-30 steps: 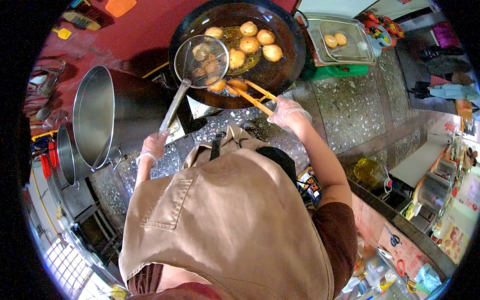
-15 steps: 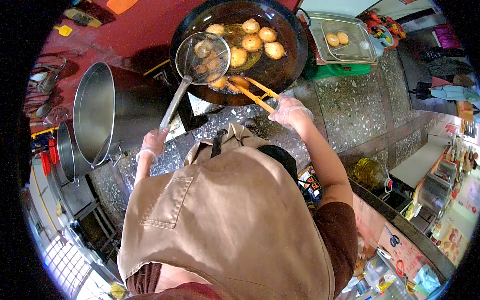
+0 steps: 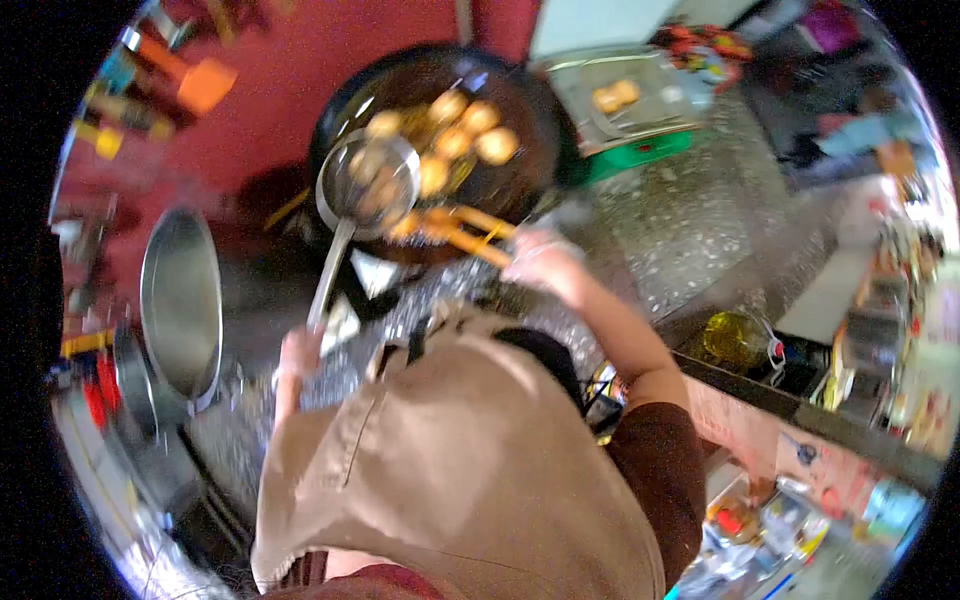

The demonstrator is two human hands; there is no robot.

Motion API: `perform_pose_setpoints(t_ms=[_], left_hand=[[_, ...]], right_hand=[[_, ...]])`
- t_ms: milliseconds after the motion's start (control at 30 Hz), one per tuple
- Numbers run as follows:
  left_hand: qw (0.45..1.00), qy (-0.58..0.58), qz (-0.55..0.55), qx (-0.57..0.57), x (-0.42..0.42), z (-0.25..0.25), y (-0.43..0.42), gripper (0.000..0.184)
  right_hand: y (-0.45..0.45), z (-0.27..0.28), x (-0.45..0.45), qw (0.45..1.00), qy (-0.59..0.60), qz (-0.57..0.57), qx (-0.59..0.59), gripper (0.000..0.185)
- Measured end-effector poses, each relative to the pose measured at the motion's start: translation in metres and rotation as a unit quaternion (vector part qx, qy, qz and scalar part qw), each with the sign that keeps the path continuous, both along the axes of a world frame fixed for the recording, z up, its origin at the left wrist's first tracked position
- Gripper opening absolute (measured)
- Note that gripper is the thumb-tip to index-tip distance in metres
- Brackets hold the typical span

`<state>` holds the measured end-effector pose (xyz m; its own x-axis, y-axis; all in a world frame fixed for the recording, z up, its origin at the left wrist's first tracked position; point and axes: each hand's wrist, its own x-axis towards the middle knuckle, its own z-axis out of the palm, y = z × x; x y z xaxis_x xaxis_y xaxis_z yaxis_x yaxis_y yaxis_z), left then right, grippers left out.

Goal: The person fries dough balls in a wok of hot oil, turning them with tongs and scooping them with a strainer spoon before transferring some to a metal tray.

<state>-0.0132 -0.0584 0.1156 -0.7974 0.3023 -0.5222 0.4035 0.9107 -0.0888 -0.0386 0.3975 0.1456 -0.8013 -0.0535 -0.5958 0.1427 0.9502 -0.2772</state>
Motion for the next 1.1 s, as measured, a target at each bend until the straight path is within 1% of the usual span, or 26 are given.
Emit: perform_pose_setpoints(t_ms=[33,67,100,133,167,233,267,300,333,367,400,433,467,500,533,567,633,700,733,800,933,1000,1033,1100], left_hand=[[1.000,-0.023,0.015,0.001,-0.004,-0.015,-0.010,0.044],[0.999,-0.041,0.012,-0.009,-0.007,-0.024,-0.016,0.047],[1.000,-0.002,-0.018,0.016,-0.005,-0.041,-0.032,0.052],[1.000,-0.029,-0.011,0.002,-0.010,-0.015,-0.013,0.055],[1.000,0.004,-0.016,0.009,-0.011,-0.023,-0.019,0.051],[1.000,0.021,-0.014,0.012,-0.014,-0.024,-0.019,0.034],[0.998,0.012,0.017,0.053,-0.015,-0.021,-0.019,0.024],[0.990,0.042,0.072,0.111,-0.013,-0.023,-0.022,0.015],[0.948,-0.016,0.248,0.199,-0.018,-0.058,-0.039,0.025],[0.871,-0.043,0.431,0.230,-0.007,0.044,0.037,0.040],[0.861,-0.050,0.445,0.242,-0.011,0.038,0.035,0.044],[0.849,-0.058,0.460,0.254,-0.013,0.020,0.026,0.048],[0.883,0.001,0.397,0.251,-0.021,-0.041,-0.012,0.049],[0.885,0.001,0.391,0.253,-0.021,-0.033,-0.007,0.049],[0.868,-0.024,0.418,0.269,-0.016,-0.010,0.006,0.048],[0.849,-0.049,0.444,0.284,-0.015,0.001,0.013,0.048],[0.858,-0.049,0.424,0.285,-0.017,0.010,0.021,0.048],[0.867,-0.020,0.438,0.238,-0.013,0.028,0.034,0.048],[0.868,-0.020,0.436,0.238,-0.014,0.028,0.034,0.048],[0.860,-0.038,0.448,0.242,-0.015,0.028,0.033,0.047],[0.870,-0.030,0.435,0.232,-0.017,0.009,0.017,0.047],[0.899,-0.035,0.338,0.277,-0.016,0.007,0.014,0.048],[0.898,-0.035,0.339,0.277,-0.015,0.010,0.017,0.048],[0.850,-0.049,0.449,0.271,-0.015,0.018,0.024,0.047]], right_hand=[[-0.002,0.001,0.000,1.000,-0.002,-0.008,0.004,0.057],[-0.003,0.010,0.000,1.000,-0.012,0.008,0.010,0.056],[0.002,-0.012,0.004,0.999,0.041,0.013,-0.007,0.054],[-0.003,-0.004,0.006,0.998,0.066,-0.016,0.000,0.050],[-0.008,0.022,-0.001,0.999,-0.041,-0.012,0.011,0.044],[-0.004,0.002,0.001,0.999,-0.020,0.025,-0.007,0.039],[-0.008,0.012,0.004,1.000,-0.005,-0.020,0.003,0.036],[-0.012,0.020,0.008,0.998,0.008,-0.061,0.011,0.033],[-0.010,0.014,0.010,0.998,0.041,-0.042,-0.015,0.031],[-0.014,0.015,0.006,0.998,-0.017,-0.061,0.000,0.036],[-0.015,0.014,0.006,0.998,-0.004,-0.057,-0.003,0.035],[-0.017,0.011,0.005,0.999,0.008,-0.052,-0.006,0.034],[-0.018,0.014,0.006,0.999,0.011,-0.049,-0.004,0.033],[-0.018,0.016,0.006,0.998,0.014,-0.055,-0.003,0.033],[-0.018,0.017,0.007,0.999,0.010,-0.052,-0.004,0.033],[-0.018,0.017,0.007,0.999,0.007,-0.048,-0.005,0.033],[-0.019,0.014,0.007,0.998,0.008,-0.066,-0.006,0.032],[-0.021,0.013,0.008,0.998,0.016,-0.068,-0.001,0.031],[-0.022,0.018,0.009,0.997,0.016,-0.070,-0.001,0.031],[-0.022,0.031,0.009,0.997,-0.026,-0.067,0.003,0.031],[-0.023,0.027,0.009,0.996,-0.025,-0.091,-0.003,0.031],[-0.024,0.018,0.005,0.994,-0.034,-0.108,0.005,0.033],[-0.024,0.018,0.005,0.994,-0.035,-0.107,0.006,0.033],[-0.024,0.017,0.006,0.995,-0.022,-0.098,0.014,0.036]])
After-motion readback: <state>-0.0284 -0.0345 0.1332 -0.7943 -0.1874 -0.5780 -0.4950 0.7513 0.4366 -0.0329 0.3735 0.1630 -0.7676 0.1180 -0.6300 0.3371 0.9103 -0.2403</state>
